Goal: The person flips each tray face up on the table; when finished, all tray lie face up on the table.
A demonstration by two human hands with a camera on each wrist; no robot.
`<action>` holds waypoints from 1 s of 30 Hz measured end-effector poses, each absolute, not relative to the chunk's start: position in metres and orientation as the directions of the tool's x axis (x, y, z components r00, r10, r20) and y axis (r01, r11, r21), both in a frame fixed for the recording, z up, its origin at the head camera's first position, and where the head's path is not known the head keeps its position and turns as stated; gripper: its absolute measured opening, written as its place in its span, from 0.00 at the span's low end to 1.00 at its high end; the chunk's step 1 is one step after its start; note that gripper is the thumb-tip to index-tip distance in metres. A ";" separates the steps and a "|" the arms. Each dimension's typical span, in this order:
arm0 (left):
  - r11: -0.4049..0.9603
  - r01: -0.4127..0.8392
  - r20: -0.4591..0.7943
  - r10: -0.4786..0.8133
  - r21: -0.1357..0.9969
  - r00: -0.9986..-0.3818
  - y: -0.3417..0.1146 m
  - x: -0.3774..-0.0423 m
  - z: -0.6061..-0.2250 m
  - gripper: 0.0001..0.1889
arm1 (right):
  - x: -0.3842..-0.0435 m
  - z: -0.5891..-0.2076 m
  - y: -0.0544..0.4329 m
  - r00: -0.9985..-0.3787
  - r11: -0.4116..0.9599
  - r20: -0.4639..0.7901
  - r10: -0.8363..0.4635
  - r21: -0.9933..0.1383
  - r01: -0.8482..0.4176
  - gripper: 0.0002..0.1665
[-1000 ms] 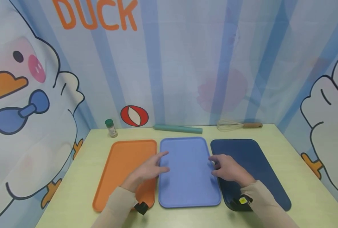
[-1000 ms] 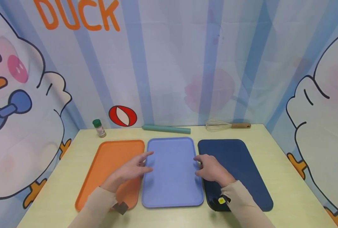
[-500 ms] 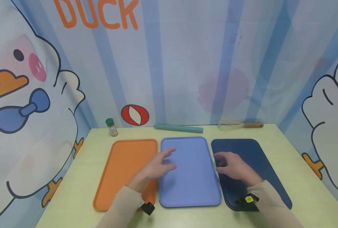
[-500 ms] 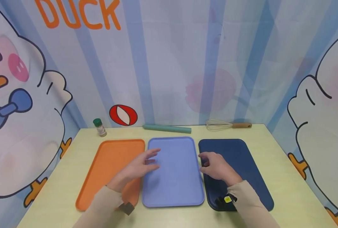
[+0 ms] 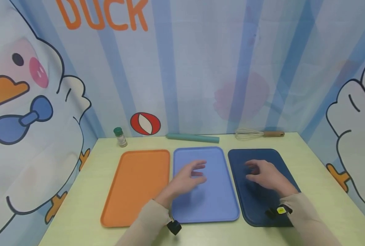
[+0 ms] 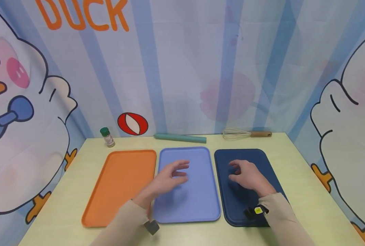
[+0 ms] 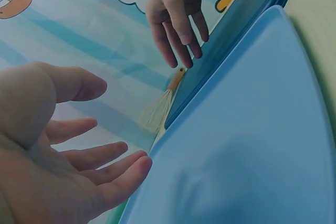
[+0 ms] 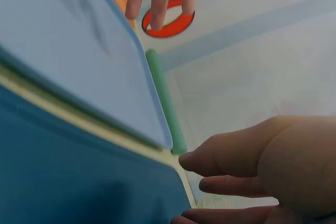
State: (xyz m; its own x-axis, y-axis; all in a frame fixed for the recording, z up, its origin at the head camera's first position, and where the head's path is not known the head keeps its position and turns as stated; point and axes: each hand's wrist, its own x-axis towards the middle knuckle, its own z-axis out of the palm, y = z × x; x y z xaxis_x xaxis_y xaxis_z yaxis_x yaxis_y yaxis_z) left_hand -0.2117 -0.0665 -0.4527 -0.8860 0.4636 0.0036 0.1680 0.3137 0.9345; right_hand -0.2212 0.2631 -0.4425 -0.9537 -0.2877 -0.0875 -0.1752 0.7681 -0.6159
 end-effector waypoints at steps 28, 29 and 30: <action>0.420 0.104 -0.128 0.487 0.901 -0.864 0.046 -0.211 -0.459 0.32 | -0.222 -0.458 0.345 -0.993 0.903 -0.072 -0.095 -0.426 -0.055 0.34; 0.424 0.100 -0.132 0.483 0.900 -0.865 0.048 -0.212 -0.459 0.32 | -0.222 -0.459 0.345 -0.994 0.906 -0.066 -0.089 -0.420 -0.053 0.34; 0.428 0.095 -0.137 0.480 0.899 -0.866 0.050 -0.212 -0.458 0.32 | -0.222 -0.459 0.346 -0.995 0.910 -0.062 -0.083 -0.412 -0.051 0.34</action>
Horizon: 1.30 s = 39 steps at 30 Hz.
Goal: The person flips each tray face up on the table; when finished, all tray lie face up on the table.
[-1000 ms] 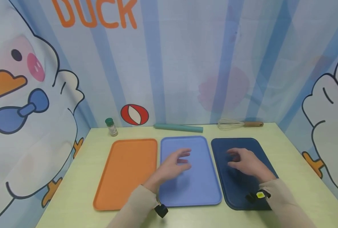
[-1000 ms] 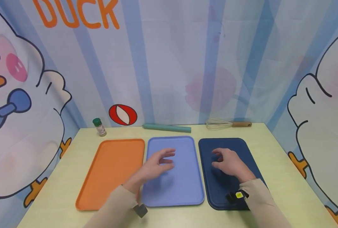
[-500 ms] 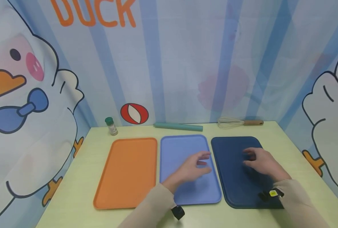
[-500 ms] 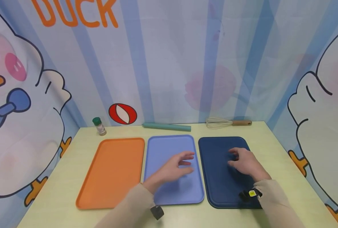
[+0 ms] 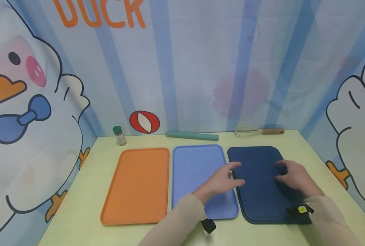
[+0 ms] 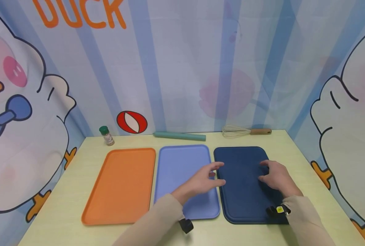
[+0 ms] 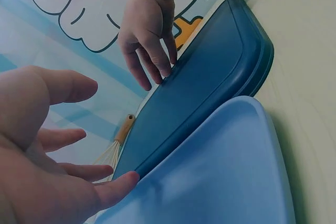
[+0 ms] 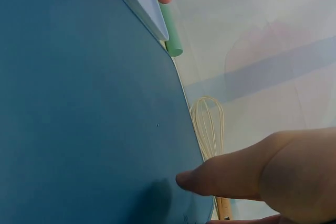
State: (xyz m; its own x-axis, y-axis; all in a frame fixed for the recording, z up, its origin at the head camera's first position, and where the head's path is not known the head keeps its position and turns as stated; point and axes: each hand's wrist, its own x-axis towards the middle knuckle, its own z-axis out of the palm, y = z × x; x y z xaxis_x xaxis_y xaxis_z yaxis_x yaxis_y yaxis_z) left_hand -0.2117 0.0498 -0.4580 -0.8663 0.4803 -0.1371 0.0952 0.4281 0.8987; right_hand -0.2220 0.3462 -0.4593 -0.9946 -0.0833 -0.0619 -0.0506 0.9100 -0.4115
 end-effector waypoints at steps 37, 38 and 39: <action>0.551 0.013 -0.249 0.398 0.835 -0.883 0.098 -0.223 -0.455 0.37 | -0.205 -0.463 0.367 -0.978 0.893 -0.206 -0.045 -0.447 0.053 0.42; 0.551 0.012 -0.251 0.400 0.834 -0.882 0.098 -0.222 -0.455 0.37 | -0.205 -0.463 0.367 -0.978 0.893 -0.206 -0.043 -0.447 0.055 0.42; 0.553 0.011 -0.254 0.400 0.833 -0.881 0.099 -0.222 -0.455 0.37 | -0.204 -0.463 0.368 -0.978 0.893 -0.206 -0.040 -0.446 0.057 0.42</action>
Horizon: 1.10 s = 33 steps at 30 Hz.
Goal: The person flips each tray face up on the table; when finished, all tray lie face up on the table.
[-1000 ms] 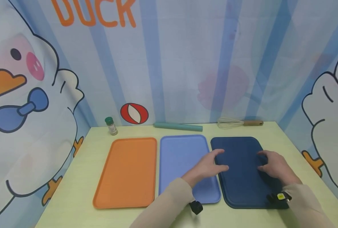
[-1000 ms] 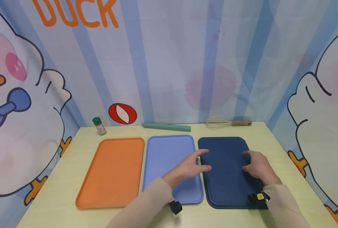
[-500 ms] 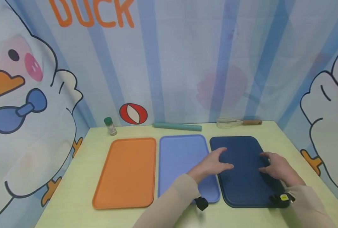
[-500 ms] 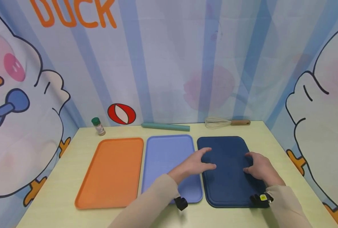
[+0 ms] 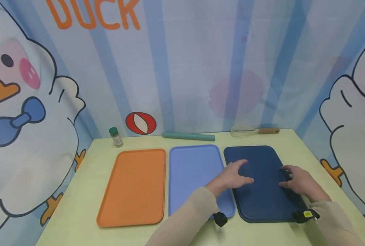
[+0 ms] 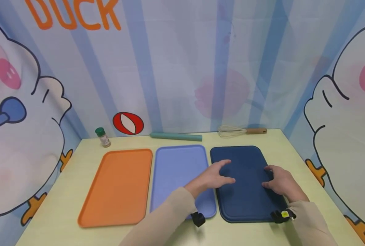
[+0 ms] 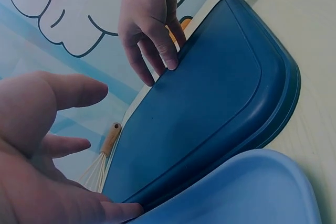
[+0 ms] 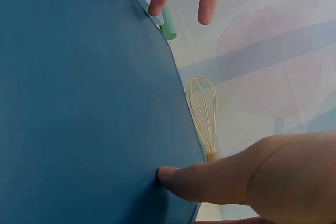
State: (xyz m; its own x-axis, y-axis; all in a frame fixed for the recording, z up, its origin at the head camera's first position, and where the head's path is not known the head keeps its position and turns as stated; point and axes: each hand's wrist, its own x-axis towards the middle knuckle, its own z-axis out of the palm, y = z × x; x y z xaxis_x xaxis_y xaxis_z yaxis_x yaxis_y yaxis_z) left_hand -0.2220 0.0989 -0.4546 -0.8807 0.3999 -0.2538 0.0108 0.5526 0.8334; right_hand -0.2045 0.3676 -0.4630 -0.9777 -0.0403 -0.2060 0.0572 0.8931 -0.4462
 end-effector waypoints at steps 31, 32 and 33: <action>0.489 0.098 -0.138 0.423 0.867 -0.895 0.102 -0.219 -0.459 0.35 | -0.206 -0.464 0.368 -0.979 0.886 -0.202 -0.040 -0.460 0.059 0.41; 0.481 0.094 -0.133 0.418 0.872 -0.899 0.102 -0.218 -0.460 0.35 | -0.206 -0.464 0.368 -0.979 0.885 -0.202 -0.039 -0.462 0.060 0.41; 0.471 0.091 -0.128 0.413 0.877 -0.901 0.101 -0.217 -0.460 0.34 | -0.205 -0.465 0.368 -0.979 0.884 -0.201 -0.043 -0.464 0.056 0.41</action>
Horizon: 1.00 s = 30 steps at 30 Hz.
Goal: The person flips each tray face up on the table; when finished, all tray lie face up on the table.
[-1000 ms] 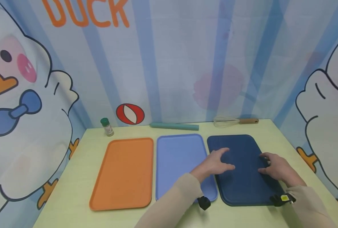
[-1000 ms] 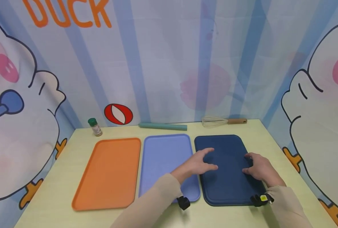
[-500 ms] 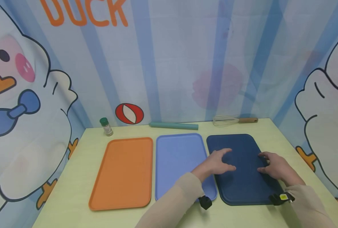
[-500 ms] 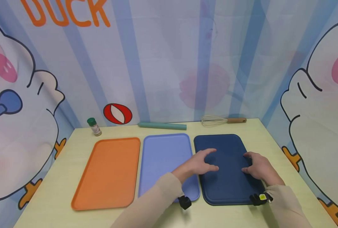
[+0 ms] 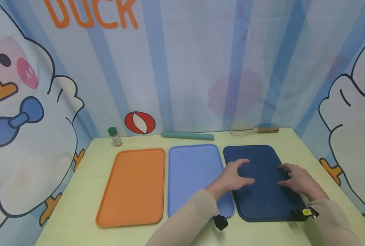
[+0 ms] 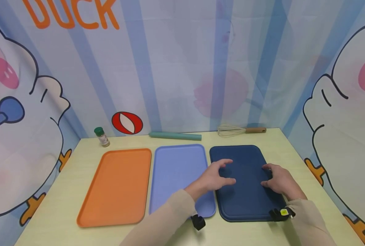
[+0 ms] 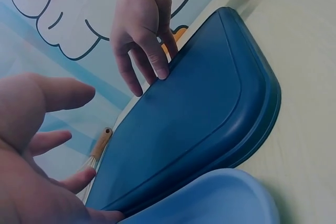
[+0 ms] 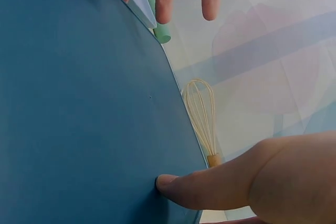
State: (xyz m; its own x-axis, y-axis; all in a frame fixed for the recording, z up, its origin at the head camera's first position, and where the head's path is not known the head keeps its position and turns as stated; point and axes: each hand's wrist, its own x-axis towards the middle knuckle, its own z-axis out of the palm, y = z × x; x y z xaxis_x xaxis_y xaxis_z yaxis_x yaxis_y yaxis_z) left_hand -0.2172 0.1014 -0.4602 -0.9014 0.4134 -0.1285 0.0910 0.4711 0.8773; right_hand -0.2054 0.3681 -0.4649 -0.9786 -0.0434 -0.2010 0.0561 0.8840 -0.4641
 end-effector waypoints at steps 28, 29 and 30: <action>0.339 0.108 -0.035 0.390 0.935 -0.920 0.097 -0.213 -0.460 0.31 | -0.207 -0.460 0.372 -0.971 0.858 -0.232 -0.062 -0.509 0.066 0.51; 0.327 0.113 -0.026 0.391 0.938 -0.920 0.097 -0.213 -0.460 0.31 | -0.207 -0.460 0.372 -0.971 0.856 -0.233 -0.059 -0.512 0.071 0.51; 0.316 0.117 -0.018 0.392 0.941 -0.920 0.096 -0.214 -0.461 0.31 | -0.208 -0.461 0.372 -0.971 0.854 -0.234 -0.056 -0.515 0.075 0.52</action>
